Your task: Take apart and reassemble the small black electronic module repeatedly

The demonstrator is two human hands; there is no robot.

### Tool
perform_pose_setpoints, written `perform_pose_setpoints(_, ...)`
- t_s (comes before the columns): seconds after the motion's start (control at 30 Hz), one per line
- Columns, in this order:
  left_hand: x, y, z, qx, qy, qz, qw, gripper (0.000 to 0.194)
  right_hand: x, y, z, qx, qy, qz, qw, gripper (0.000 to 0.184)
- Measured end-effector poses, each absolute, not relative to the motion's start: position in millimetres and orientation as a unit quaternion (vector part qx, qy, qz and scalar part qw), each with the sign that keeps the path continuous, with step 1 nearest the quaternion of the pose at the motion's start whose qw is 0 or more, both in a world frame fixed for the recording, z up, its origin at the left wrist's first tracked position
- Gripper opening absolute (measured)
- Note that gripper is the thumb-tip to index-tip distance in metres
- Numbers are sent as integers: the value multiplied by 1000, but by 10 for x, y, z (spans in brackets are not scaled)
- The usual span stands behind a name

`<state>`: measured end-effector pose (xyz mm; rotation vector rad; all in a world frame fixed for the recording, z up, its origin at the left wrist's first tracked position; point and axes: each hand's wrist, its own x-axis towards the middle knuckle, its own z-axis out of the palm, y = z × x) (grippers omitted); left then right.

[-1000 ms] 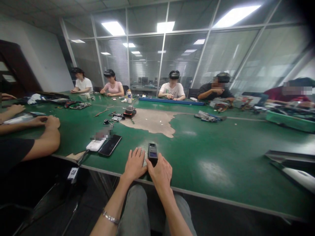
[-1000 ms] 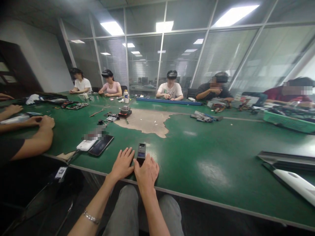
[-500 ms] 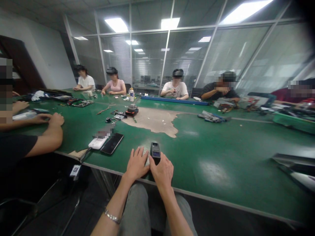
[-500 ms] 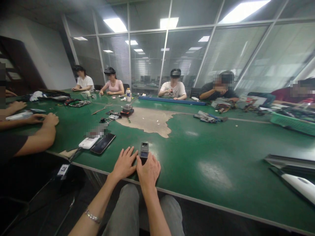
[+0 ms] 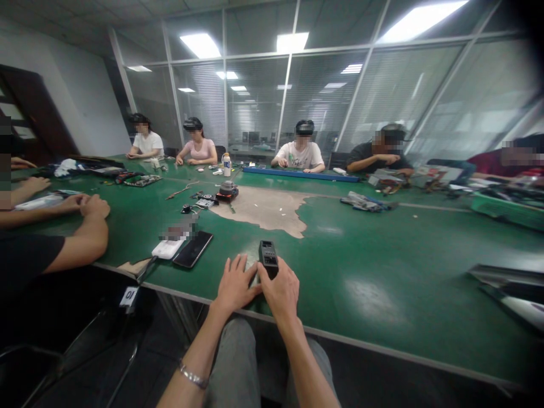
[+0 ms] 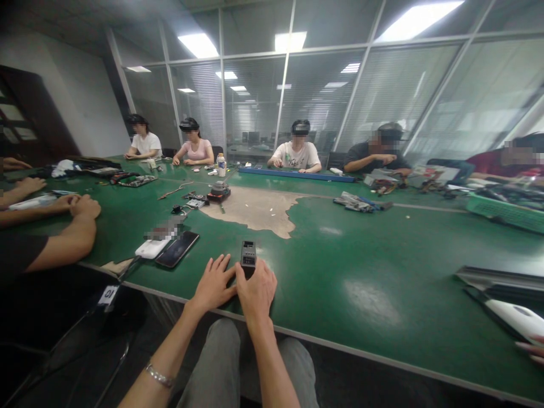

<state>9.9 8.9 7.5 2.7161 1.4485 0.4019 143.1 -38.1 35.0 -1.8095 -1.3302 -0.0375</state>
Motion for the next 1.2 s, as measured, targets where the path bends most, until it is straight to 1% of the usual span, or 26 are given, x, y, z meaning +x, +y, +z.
perform_pose_setpoints(0.17, 107, 78, 91, 872, 468, 143, 28, 69, 1544, -406, 508, -712, -524, -28, 467, 46)
perform_pose_setpoints(0.3, 114, 71, 100, 871, 468, 146, 28, 68, 1732, -467, 498, -719, -507, -47, 473, 49)
perform_pose_setpoints(0.5, 120, 79, 79, 871, 470, 141, 20, 67, 1995, -544, 245, -761, -479, -71, 432, 56)
perform_pose_setpoints(0.63, 121, 86, 64, 872, 469, 139, 21, 68, 2054, -581, 85, -776, -475, -69, 410, 55)
perform_pose_setpoints(0.77, 122, 89, 72, 872, 470, 136, 25, 70, 2048, -605, 4, -790, -466, -68, 393, 56)
perform_pose_setpoints(0.97, 121, 83, 96, 872, 470, 134, 28, 71, 2032, -619, -64, -801, -465, -78, 369, 62)
perform_pose_setpoints(1.07, 120, 83, 101, 872, 470, 133, 29, 72, 2040, -626, -105, -798, -475, -83, 361, 71)
perform_pose_setpoints(1.2, 118, 83, 108, 872, 469, 133, 34, 70, 2052, -636, -148, -790, -466, -99, 386, 93)
